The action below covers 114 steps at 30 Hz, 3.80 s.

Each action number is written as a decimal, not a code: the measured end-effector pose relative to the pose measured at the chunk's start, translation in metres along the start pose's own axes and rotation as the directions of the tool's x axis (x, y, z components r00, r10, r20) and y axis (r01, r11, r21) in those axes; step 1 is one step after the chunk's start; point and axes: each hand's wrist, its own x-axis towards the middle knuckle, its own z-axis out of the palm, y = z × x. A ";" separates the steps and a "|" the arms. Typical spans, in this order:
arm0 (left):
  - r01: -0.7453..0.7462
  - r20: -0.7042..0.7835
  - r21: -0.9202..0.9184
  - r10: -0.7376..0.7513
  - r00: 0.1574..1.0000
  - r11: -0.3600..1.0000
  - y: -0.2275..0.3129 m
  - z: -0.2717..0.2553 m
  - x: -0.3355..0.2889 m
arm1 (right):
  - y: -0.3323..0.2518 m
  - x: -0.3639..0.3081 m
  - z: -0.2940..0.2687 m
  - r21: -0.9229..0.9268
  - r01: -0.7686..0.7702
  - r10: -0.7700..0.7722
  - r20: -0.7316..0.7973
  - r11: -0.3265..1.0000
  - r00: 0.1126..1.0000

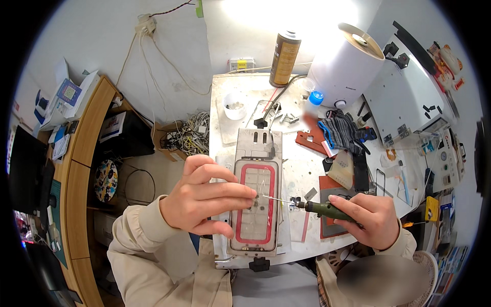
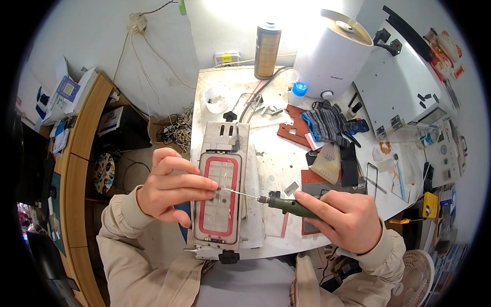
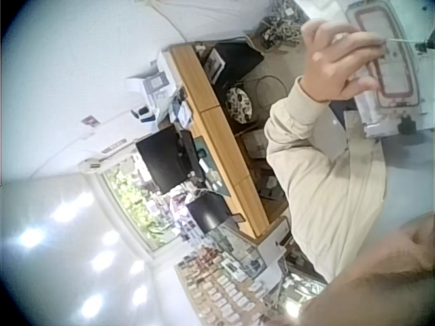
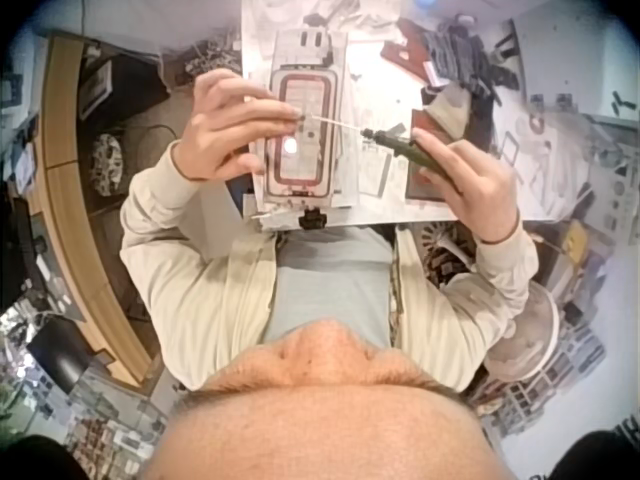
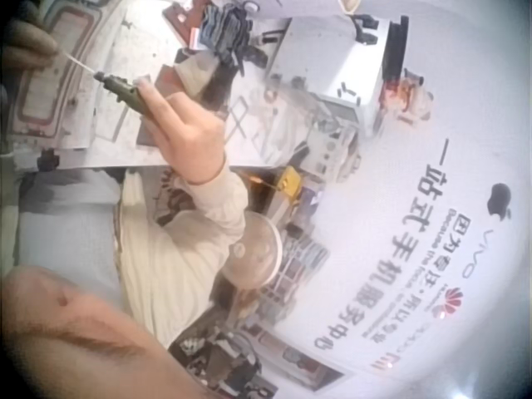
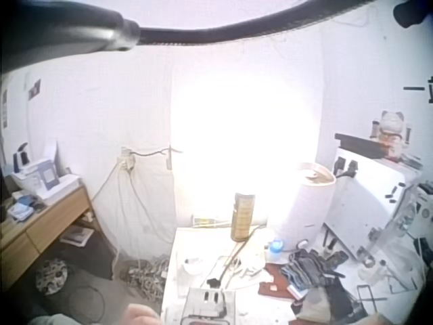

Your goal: The person uses a soldering iron to apply solder to multiple contact points on a rectangular electronic component mounted in a metal jig. They repeatedly dip the soldering iron tip into a small container of flux or solder and then apply it to the component's surface, working methodically across the grid of points.

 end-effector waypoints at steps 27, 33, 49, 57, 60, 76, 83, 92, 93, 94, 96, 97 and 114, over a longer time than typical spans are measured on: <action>0.130 -0.196 -0.266 -0.185 0.963 0.955 0.049 -0.005 0.028 | -0.007 -0.007 -0.002 0.395 -0.025 -0.026 0.122 0.918 0.992; 0.298 -0.398 -0.199 -0.355 0.846 0.934 0.046 -0.036 0.009 | 0.008 -0.015 -0.007 0.422 -0.093 0.069 0.071 0.902 0.995; 0.119 -0.030 -0.006 -0.119 0.992 0.993 0.015 -0.006 0.009 | 0.013 0.022 -0.002 -0.066 -0.065 0.062 -0.046 0.996 0.997; 0.135 -0.024 0.027 -0.134 0.991 0.990 0.016 -0.007 0.008 | 0.012 0.025 0.000 -0.046 -0.067 0.065 -0.043 0.997 0.997; 0.138 -0.023 0.033 -0.137 0.990 0.990 0.017 -0.007 0.008 | 0.011 0.025 -0.001 -0.046 -0.062 0.060 -0.033 0.997 0.998; 0.159 -0.005 0.048 -0.158 0.987 0.986 0.018 -0.007 0.007 | 0.002 0.023 -0.003 -0.062 -0.049 0.048 -0.019 0.997 0.999; 0.147 -0.007 0.069 -0.147 0.989 0.987 0.019 -0.009 0.009 | 0.002 0.021 -0.003 -0.055 -0.065 0.064 -0.014 0.996 0.998; 0.130 -0.006 0.083 -0.130 0.992 0.988 0.021 -0.013 0.020 | 0.000 0.017 -0.003 -0.033 -0.051 0.051 -0.007 0.998 0.999; 0.138 -0.005 0.077 -0.138 0.990 0.987 0.021 -0.013 0.021 | 0.000 0.016 -0.003 -0.030 -0.050 0.050 -0.003 0.998 0.999; 0.137 -0.004 0.080 -0.137 0.991 0.987 0.021 -0.013 0.022 | -0.001 0.016 -0.003 -0.027 -0.049 0.049 0.002 0.998 0.999; 0.134 -0.002 0.085 -0.135 0.991 0.987 0.021 -0.013 0.023 | -0.002 0.015 -0.002 -0.029 -0.049 0.049 -0.001 0.998 0.999; 0.143 -0.003 0.088 -0.143 0.990 0.986 0.022 -0.014 0.023 | -0.002 0.015 -0.002 -0.032 -0.050 0.050 -0.008 0.998 0.999; 0.148 -0.003 0.116 -0.149 0.989 0.982 0.024 -0.014 0.021 | -0.006 0.020 0.001 -0.043 -0.041 0.040 -0.019 0.998 0.999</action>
